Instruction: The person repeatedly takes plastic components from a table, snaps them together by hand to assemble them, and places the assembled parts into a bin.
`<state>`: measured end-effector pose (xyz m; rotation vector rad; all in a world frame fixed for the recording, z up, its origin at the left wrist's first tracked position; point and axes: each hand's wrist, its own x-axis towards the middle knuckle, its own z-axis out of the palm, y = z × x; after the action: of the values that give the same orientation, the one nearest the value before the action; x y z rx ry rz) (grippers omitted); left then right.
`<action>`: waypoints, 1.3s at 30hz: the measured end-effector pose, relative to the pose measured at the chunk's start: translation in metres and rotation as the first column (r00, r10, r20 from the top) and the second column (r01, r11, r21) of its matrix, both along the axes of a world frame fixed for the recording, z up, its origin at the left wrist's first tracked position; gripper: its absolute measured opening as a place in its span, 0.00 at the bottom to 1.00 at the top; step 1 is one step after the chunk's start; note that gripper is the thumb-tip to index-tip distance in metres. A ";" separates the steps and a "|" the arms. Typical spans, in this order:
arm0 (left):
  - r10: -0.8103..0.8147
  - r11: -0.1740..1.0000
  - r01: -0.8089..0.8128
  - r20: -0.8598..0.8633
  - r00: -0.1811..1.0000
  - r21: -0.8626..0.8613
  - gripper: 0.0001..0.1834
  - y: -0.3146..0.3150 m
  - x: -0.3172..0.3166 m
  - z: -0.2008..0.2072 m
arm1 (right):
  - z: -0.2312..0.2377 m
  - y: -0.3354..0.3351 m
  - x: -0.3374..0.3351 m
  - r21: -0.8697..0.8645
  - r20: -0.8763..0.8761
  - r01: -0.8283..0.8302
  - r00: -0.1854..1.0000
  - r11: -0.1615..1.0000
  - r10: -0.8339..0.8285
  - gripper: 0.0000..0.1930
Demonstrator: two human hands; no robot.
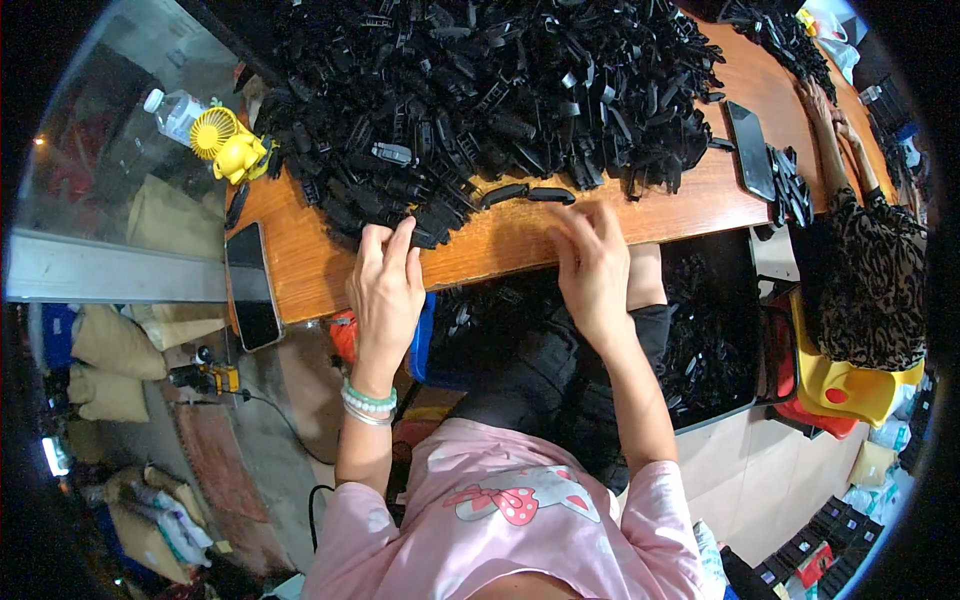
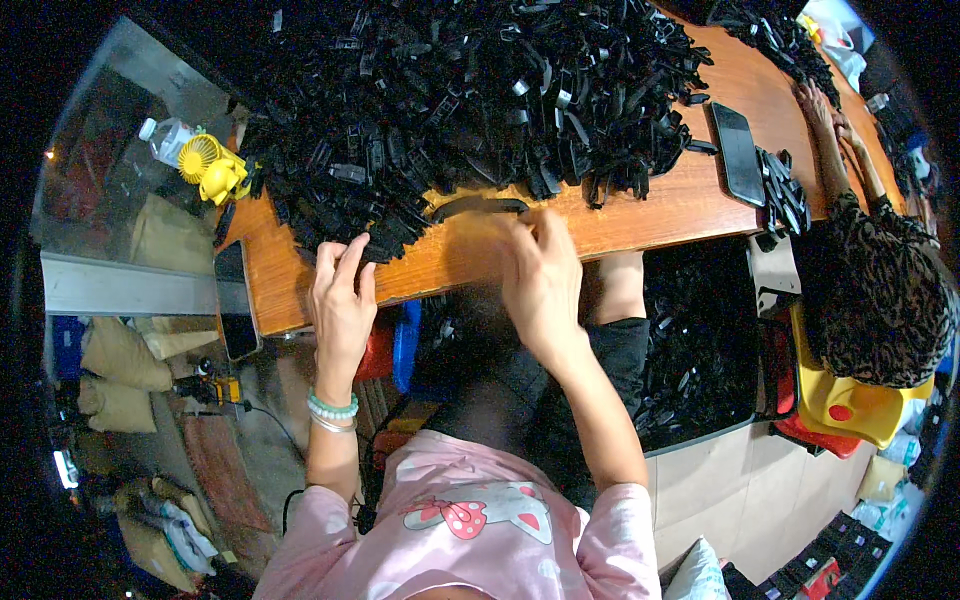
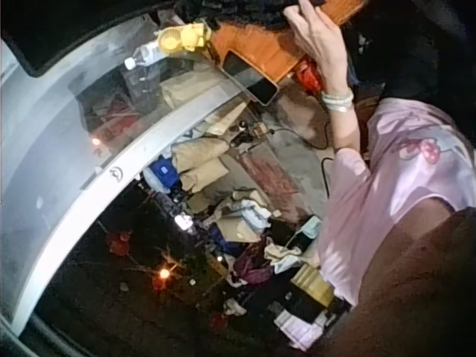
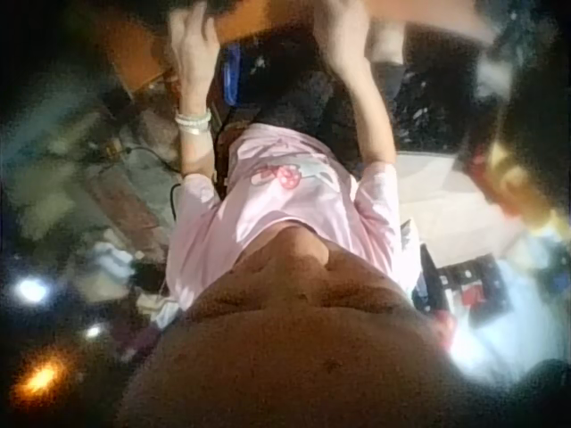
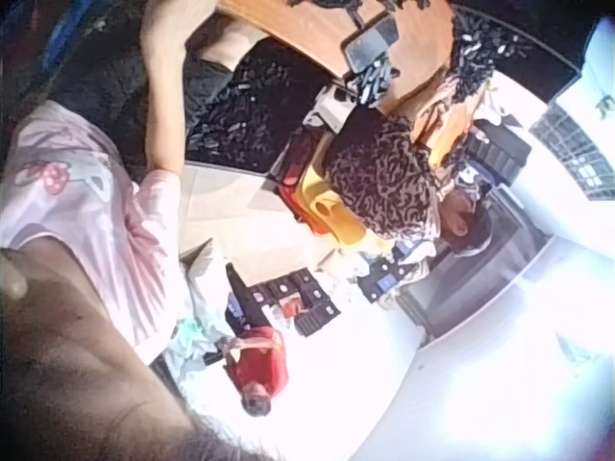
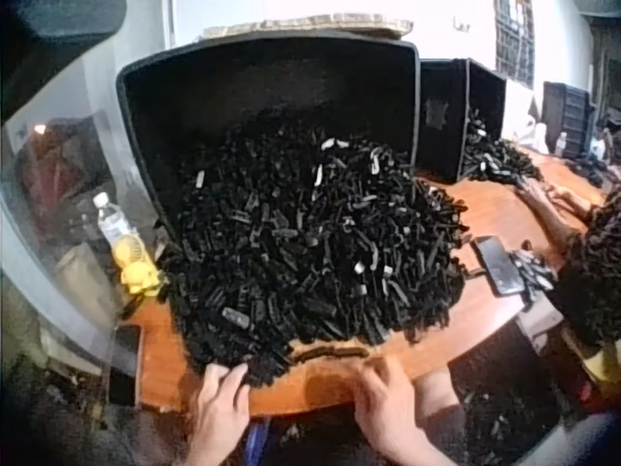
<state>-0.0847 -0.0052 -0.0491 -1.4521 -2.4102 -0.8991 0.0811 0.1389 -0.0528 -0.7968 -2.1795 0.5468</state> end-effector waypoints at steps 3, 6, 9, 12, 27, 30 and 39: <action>-0.048 0.998 0.047 -0.041 0.998 -0.031 0.16 0.001 -0.005 -0.003 | -0.009 0.025 -0.016 0.193 0.066 0.036 0.997 0.981 -0.049 0.13; -0.085 0.983 0.096 -0.072 0.994 0.159 0.13 -0.001 0.003 -0.005 | -0.016 0.028 -0.019 0.239 0.105 0.055 0.991 0.970 -0.082 0.12; -0.019 0.992 -0.023 0.317 0.948 0.126 0.14 -0.011 0.009 -0.016 | -0.021 0.026 -0.013 0.103 0.114 0.032 0.993 0.994 -0.044 0.10; -0.051 0.967 -0.081 0.494 0.868 0.242 0.16 -0.011 0.015 -0.022 | -0.015 0.017 -0.004 -0.184 -0.045 -0.060 0.998 0.981 0.053 0.08; -0.352 0.936 0.165 0.834 0.424 0.311 0.14 -0.013 0.044 0.010 | -0.001 -0.051 0.017 -0.657 -0.681 -0.664 0.726 0.356 0.096 0.16; -0.378 0.926 0.225 0.722 0.579 0.304 0.14 -0.015 0.047 0.013 | 0.003 -0.043 0.017 -0.374 -0.353 -0.599 0.798 0.708 0.489 0.19; -0.407 0.912 0.332 0.450 0.795 0.240 0.14 -0.017 0.047 0.034 | 0.005 -0.051 0.019 -0.268 -0.239 -0.562 0.826 0.783 0.511 0.21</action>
<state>-0.0382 -0.0224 -0.0153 -1.8577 -2.3254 -1.6907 0.0998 0.0881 -0.0478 -0.2522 -2.1866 1.2481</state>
